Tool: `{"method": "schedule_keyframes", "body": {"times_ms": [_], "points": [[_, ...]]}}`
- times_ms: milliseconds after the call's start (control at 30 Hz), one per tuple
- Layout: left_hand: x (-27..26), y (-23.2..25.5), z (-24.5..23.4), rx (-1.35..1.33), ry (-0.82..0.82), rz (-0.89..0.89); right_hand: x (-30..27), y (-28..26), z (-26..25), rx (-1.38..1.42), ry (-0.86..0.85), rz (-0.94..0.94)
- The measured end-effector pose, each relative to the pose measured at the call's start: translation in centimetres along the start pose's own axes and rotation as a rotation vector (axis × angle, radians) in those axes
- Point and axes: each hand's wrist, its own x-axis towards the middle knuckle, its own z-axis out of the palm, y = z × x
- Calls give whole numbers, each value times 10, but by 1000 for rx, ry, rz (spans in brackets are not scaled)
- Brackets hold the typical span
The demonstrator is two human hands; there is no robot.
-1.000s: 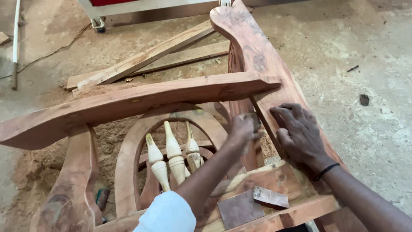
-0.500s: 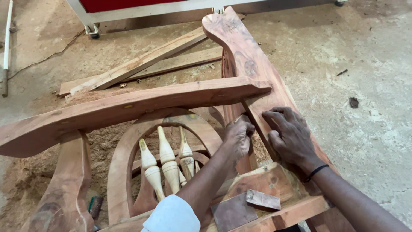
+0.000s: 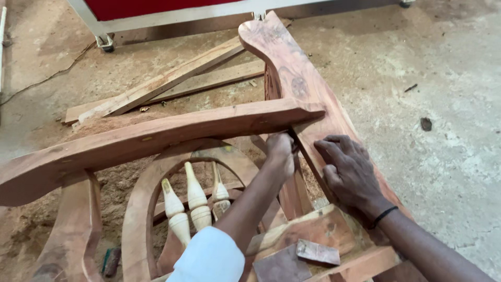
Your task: The person sands the wooden frame of a chair back with sandpaper. They move their hands across the wood surface and into the spaces between the decorative spindles while handling small strips and blocks of sandpaper.
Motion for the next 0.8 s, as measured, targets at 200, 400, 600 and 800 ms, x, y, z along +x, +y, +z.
{"method": "schedule_keyframes", "body": {"times_ms": [200,400,600,800], "points": [[-5,-20,-7,221,-113,150,3,3,2,-9,17,-38],[-14,-6,1,456,7,187,4,3,2,-47,17,-43],[13,-5,5,317,6,105,2,2,-2,-11,11,-61],[16,-36,-8,309,-107,347,0,0,1,8,-13,-19]]}}
